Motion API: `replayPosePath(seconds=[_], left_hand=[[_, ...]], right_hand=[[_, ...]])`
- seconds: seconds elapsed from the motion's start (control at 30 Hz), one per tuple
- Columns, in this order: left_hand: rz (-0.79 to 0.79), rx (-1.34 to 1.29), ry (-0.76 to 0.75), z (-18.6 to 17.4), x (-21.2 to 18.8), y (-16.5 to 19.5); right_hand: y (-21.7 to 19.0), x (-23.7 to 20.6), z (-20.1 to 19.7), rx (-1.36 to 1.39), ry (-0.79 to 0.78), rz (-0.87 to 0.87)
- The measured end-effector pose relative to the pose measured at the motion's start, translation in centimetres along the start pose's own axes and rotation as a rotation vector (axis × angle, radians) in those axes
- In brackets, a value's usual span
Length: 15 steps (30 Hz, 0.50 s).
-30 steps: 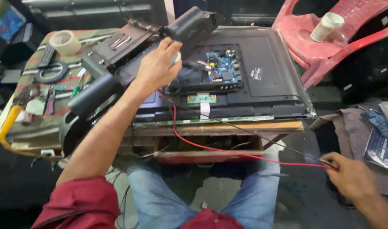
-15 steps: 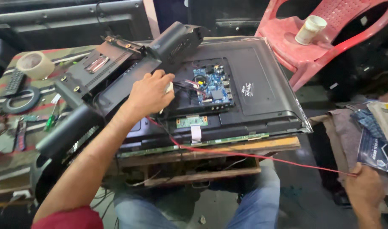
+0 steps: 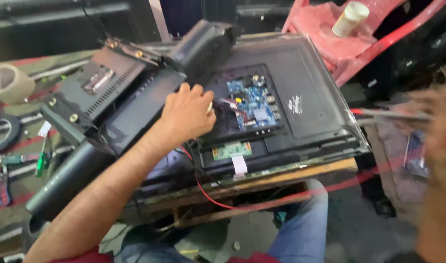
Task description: The person tests a television mainboard with multimeter probes, touching probe tips to points on the exposed circuit board inside the TV back panel. They then pick up small electronic components and work on the board with their hands, appearing to solder or fit parts onto the board.
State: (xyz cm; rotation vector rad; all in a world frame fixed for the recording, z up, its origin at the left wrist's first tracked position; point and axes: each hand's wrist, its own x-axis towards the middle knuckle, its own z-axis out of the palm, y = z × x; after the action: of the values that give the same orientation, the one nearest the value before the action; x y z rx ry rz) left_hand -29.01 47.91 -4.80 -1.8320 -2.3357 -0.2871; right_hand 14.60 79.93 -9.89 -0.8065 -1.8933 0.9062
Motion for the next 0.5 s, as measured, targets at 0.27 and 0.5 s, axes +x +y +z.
replayPosePath(seconds=[0.27,0.5], left_hand=[[0.004,0.050,0.228,0.2,1.9,2.2],[0.032,-0.436,0.013,5.4,14.7,2.8]], right_hand=[[-11.0,4.0,9.2,-0.171,-0.262,-0.451],[-10.7,3.0,9.8,-0.155,-0.321,-0.234]])
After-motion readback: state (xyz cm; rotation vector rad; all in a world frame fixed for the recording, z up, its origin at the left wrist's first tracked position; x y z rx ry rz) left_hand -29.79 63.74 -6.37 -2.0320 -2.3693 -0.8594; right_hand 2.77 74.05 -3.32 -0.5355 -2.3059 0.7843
